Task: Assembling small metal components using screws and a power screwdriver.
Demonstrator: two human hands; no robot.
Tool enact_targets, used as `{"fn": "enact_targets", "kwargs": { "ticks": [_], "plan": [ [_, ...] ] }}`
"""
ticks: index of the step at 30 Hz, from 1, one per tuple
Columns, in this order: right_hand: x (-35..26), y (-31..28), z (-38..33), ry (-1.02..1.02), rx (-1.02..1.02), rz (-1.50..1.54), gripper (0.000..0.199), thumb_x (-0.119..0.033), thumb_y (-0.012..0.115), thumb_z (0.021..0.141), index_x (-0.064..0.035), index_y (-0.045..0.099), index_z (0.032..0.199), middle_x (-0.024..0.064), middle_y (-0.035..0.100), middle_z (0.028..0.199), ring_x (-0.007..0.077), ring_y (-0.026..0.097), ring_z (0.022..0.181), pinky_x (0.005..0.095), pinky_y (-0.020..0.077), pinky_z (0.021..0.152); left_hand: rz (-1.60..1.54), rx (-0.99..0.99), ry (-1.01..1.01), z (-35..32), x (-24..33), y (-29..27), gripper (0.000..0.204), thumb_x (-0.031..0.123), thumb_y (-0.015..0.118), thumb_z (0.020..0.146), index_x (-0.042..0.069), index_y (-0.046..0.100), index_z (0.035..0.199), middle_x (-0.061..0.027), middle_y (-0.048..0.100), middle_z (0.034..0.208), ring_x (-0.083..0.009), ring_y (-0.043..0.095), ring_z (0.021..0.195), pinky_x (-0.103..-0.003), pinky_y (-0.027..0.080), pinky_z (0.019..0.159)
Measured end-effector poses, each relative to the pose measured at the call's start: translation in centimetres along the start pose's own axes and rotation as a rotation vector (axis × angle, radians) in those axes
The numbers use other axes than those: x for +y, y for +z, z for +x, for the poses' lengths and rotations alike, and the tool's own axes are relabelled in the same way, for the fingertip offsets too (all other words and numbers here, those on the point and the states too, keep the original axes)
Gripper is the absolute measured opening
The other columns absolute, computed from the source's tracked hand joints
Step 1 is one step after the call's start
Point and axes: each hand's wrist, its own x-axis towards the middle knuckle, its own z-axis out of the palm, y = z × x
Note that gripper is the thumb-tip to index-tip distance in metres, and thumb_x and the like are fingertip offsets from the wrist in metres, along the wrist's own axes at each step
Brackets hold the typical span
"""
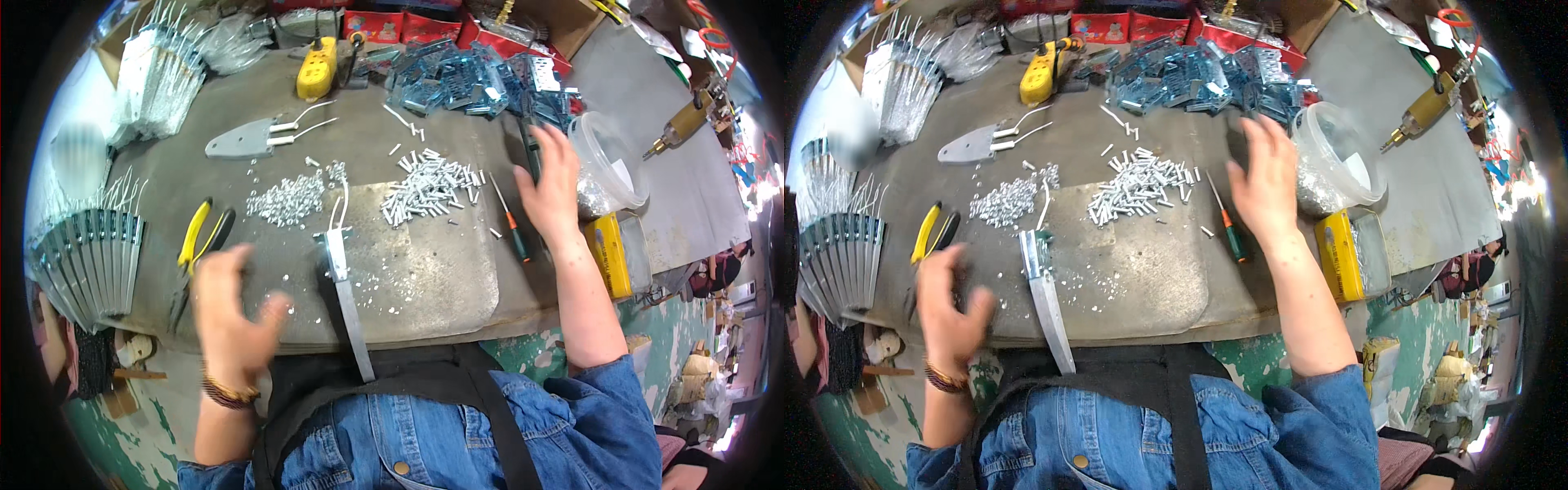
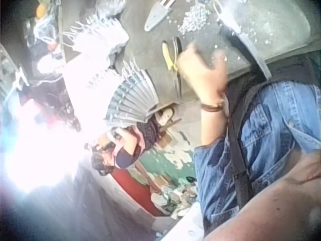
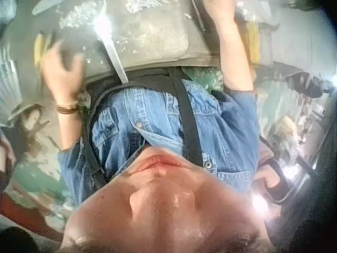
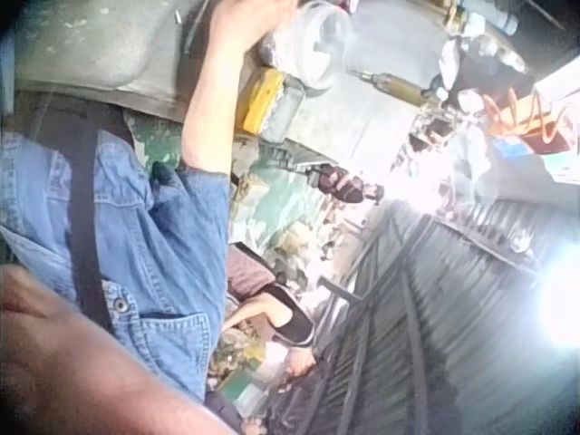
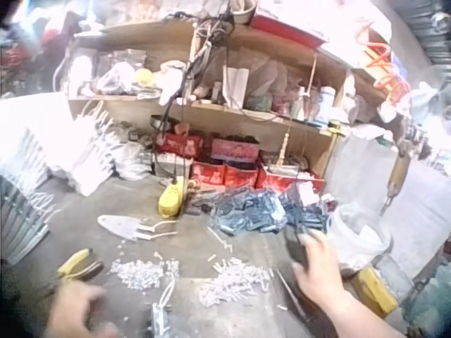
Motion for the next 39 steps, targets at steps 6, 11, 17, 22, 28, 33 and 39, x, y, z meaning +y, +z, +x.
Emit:
{"fn": "enact_targets", "kwargs": {
  "ticks": [6,11,17,22,28,33,39],
  "plan": [
    [-2.6,6.5,7.8,-0.297,-0.231,0.053,0.033,-0.003,0.058,0.077,-0.0057,0.061,0.11,0.0145,0.059,0.115,0.0315,0.057,0.106,0.04,0.0479,0.091,-0.288,-0.375,-0.092,-0.8,6.2,1.9,0.084,0.037,0.074,0.073,-0.007,0.033,0.132,-0.014,0.065,0.074,-0.031,0.066,0.068,-0.039,0.053,0.059],
    [-1.1,11.2,9.5,-0.368,-0.265,-0.096,0.024,-0.002,0.049,0.08,-0.0092,0.06,0.1,0.0092,0.06,0.104,0.0291,0.06,0.098,0.0402,0.0498,0.081,-1.169,-0.432,-0.469,-2.9,3.3,0.0,0.051,0.008,0.052,0.093,-0.003,0.033,0.138,-0.009,0.063,0.109,-0.0142,0.061,0.098,-0.03,0.049,0.085],
    [0.7,9.2,10.2,-0.237,-0.107,0.191,0.015,-0.005,0.059,0.083,-0.0046,0.06,0.099,0.0127,0.062,0.095,0.0316,0.061,0.085,0.036,0.0484,0.074,-1.514,-0.153,-0.125,-3.9,-3.5,-11.2,0.072,0.026,0.067,0.086,-0.002,0.028,0.14,-0.0151,0.054,0.124,-0.0183,0.055,0.111,-0.031,0.046,0.093],
    [2.2,6.0,8.4,0.04,-0.106,0.611,0.018,-0.001,0.06,0.088,0.0003,0.06,0.106,0.0029,0.062,0.092,0.0098,0.057,0.084,0.0235,0.0447,0.075,-0.645,0.631,-0.184,-2.1,-8.1,-16.8,0.073,0.011,0.074,0.076,-0.002,0.033,0.135,-0.013,0.056,0.117,-0.0172,0.057,0.103,-0.027,0.046,0.088],
    [-0.3,-0.1,2.8,-0.07,-0.095,0.788,0.019,0.008,0.058,0.086,0.0032,0.059,0.104,0.0064,0.06,0.101,0.0137,0.056,0.094,0.0247,0.0441,0.084,0.204,0.778,-0.356,-3.0,-16.8,-18.4,0.069,0.034,0.075,0.08,-0.003,0.049,0.132,-0.0141,0.056,0.121,-0.0239,0.057,0.106,-0.034,0.046,0.09],
    [-4.4,-4.3,-2.2,-0.04,-0.133,1.011,0.017,0.008,0.062,0.08,0.0024,0.058,0.095,0.0108,0.058,0.095,0.0211,0.055,0.091,0.0308,0.0443,0.08,0.233,0.774,-0.306,-3.0,-16.1,-17.4,0.071,0.038,0.076,0.079,0.001,0.049,0.133,-0.0154,0.055,0.124,-0.0261,0.056,0.111,-0.036,0.045,0.094],
    [-9.4,-7.3,-3.6,-0.182,-0.262,0.903,0.02,0.004,0.067,0.069,0.0004,0.059,0.087,0.0107,0.056,0.078,0.0234,0.054,0.071,0.0313,0.0424,0.066,0.243,0.683,-0.353,-3.3,-17.2,-18.1,0.065,0.033,0.07,0.086,0.0,0.044,0.136,-0.0174,0.05,0.133,-0.0243,0.05,0.119,-0.037,0.041,0.1]
  ]
}}
